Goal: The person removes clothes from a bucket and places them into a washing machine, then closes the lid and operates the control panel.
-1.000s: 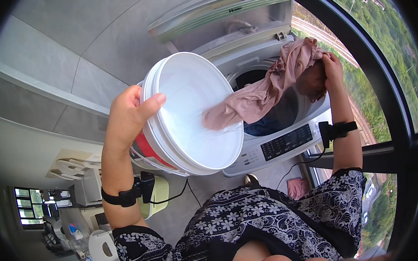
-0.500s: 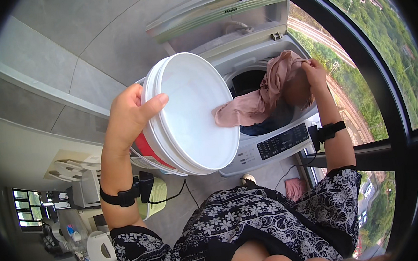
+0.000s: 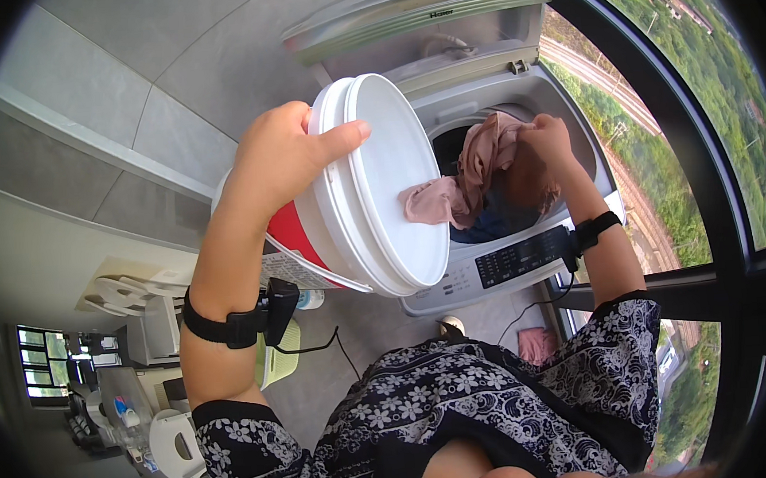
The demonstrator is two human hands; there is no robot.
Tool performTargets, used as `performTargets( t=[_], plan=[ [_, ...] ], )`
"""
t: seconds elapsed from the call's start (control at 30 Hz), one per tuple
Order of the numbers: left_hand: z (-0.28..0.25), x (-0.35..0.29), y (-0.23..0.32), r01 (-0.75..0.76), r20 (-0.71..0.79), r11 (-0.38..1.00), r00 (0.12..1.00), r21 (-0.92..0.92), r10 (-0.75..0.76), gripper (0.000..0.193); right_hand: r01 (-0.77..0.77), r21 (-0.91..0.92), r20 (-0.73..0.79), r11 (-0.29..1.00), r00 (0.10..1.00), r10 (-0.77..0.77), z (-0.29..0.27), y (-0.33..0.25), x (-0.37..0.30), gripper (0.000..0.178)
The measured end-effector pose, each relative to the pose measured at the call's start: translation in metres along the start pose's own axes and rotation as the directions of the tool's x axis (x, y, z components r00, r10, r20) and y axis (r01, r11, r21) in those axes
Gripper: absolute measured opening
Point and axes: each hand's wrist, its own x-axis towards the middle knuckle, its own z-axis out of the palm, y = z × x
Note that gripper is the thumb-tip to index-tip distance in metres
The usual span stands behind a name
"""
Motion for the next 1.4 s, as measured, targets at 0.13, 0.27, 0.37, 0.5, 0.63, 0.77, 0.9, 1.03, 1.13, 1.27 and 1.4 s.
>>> performTargets(
  t=[0.13, 0.27, 0.37, 0.5, 0.63, 0.77, 0.9, 1.03, 1.13, 1.27, 1.4],
  plan=[
    [0.005, 0.01, 0.009, 0.003, 0.009, 0.996, 1.0, 0.085, -0.004, 0.045, 0.095, -0.235, -0.174, 0.967, 0.975, -0.138, -0.004, 0.023, 0.005, 0.025],
    [0.006, 0.015, 0.008, 0.001, 0.018, 0.988, 1.0, 0.156, -0.004, 0.059, -0.42, 0.352, 0.134, 0.836, 0.907, 0.399, -0.021, 0.036, 0.002, 0.018],
    [0.007, 0.024, 0.001, 0.0, -0.015, 0.986, 1.0, 0.165, 0.003, 0.046, -0.498, 0.646, 0.179, 0.578, 0.835, 0.52, -0.012, 0.049, 0.01, 0.011],
    [0.005, 0.034, -0.005, -0.005, -0.034, 0.992, 0.999, 0.13, 0.009, 0.047, -0.45, 0.737, 0.13, 0.504, 0.827, 0.547, 0.005, 0.094, 0.03, 0.018],
    [0.001, 0.028, -0.008, 0.056, -0.028, 0.995, 0.998, 0.079, -0.054, 0.046, -0.394, 0.822, 0.01, 0.411, 0.731, 0.683, 0.013, 0.091, 0.031, 0.027],
    [-0.005, 0.012, -0.016, 0.082, -0.045, 0.995, 0.995, -0.056, -0.085, 0.045, -0.345, 0.926, 0.129, 0.155, 0.674, 0.728, 0.008, 0.099, 0.039, 0.027],
    [-0.017, -0.004, -0.034, 0.141, -0.062, 0.969, 0.986, -0.205, -0.157, 0.043, -0.309, 0.944, 0.146, 0.113, 0.701, 0.698, 0.004, 0.084, 0.028, 0.028],
    [-0.031, -0.017, -0.05, 0.218, -0.031, 0.916, 0.97, -0.336, -0.242, 0.04, -0.368, 0.777, 0.033, 0.51, 0.834, 0.551, 0.006, 0.057, 0.005, 0.017],
    [-0.033, -0.023, -0.058, 0.182, -0.08, 0.913, 0.971, -0.366, -0.226, 0.035, -0.397, 0.679, 0.036, 0.617, 0.858, 0.512, 0.012, 0.043, 0.0, 0.024],
    [-0.036, -0.032, -0.061, 0.189, -0.054, 0.922, 0.974, -0.336, -0.22, 0.034, -0.388, 0.654, 0.089, 0.649, 0.892, 0.444, 0.004, 0.006, 0.015, 0.025],
    [-0.032, -0.035, -0.063, 0.164, -0.041, 0.921, 0.981, -0.352, -0.19, 0.035, -0.253, 0.641, 0.103, 0.724, 0.964, 0.245, -0.011, -0.029, 0.027, 0.027]
  ],
)
